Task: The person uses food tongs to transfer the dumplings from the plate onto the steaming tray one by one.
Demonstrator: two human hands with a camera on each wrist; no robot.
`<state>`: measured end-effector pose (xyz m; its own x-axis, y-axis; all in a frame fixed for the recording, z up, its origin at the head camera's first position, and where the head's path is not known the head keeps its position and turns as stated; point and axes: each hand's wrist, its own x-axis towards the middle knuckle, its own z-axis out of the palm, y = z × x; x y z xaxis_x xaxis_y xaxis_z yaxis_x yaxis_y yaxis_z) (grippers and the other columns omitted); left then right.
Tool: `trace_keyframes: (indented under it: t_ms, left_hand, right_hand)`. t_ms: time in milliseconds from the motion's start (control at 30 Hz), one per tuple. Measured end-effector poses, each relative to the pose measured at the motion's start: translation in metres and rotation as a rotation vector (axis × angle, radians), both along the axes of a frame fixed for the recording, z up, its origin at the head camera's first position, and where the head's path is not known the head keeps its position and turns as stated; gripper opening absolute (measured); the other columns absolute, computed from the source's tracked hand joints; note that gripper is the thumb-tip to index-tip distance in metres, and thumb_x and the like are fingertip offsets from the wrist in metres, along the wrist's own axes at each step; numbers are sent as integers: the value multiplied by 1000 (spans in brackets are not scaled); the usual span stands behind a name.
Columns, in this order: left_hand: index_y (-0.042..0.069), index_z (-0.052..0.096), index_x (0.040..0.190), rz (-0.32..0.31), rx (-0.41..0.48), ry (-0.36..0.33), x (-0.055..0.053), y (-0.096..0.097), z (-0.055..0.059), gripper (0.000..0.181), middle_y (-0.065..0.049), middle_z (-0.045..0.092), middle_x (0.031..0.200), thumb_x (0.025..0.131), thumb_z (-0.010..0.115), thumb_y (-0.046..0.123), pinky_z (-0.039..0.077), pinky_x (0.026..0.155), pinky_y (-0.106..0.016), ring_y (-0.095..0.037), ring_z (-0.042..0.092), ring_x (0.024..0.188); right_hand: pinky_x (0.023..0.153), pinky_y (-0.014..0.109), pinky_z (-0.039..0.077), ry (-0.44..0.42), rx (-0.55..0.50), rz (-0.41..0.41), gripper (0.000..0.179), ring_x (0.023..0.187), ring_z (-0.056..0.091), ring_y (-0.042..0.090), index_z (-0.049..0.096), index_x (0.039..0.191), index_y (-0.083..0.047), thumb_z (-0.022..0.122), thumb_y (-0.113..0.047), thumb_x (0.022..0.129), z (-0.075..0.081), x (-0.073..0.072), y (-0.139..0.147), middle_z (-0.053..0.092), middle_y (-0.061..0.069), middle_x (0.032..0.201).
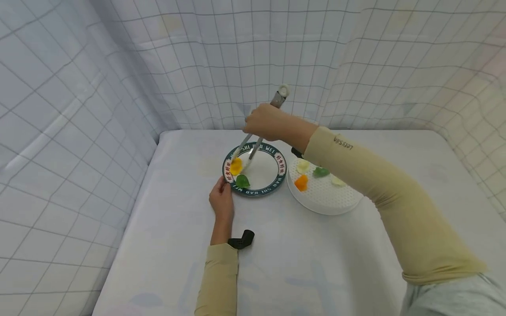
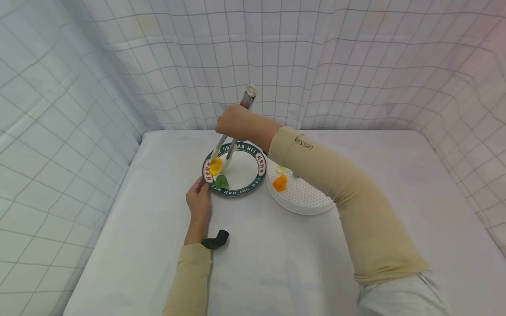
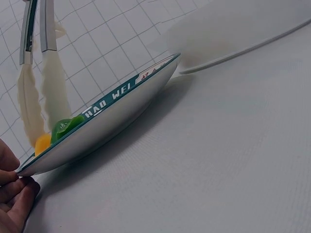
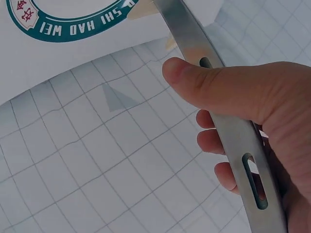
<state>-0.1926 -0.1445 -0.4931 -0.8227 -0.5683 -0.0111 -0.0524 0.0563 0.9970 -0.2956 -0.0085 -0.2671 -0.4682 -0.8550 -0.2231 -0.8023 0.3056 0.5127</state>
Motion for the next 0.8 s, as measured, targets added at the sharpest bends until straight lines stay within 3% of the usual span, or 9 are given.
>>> trace_keyframes:
  t_ms: [200,367,800]
  left_hand:
    - [0,46,133,-15,15,-3,3,1,0,42,-8,53,127,93,46,12,43,90,-22,-13,49,107]
    - [0,46,133,-13,28,-13,3,3,0,42,-9,53,127,92,47,12,43,89,-22,-13,49,107]
    - [-1,48,131,-14,7,3,-1,0,-6,42,-9,54,126,91,47,12,42,90,-22,-12,50,108]
  right_hand:
    - [70,28,49,92,43,43,18,76,56,18,66,98,-12,69,-10,80,4,12,-25,66,2,91]
    - [69,27,50,121,72,40,15,75,55,18,67,95,-10,68,-11,80,5,15,-30,66,3,89]
    - [73,33,50,29,31,-9,33,83,57,22,62,108,-11,71,-8,76,6,5,0,63,6,95]
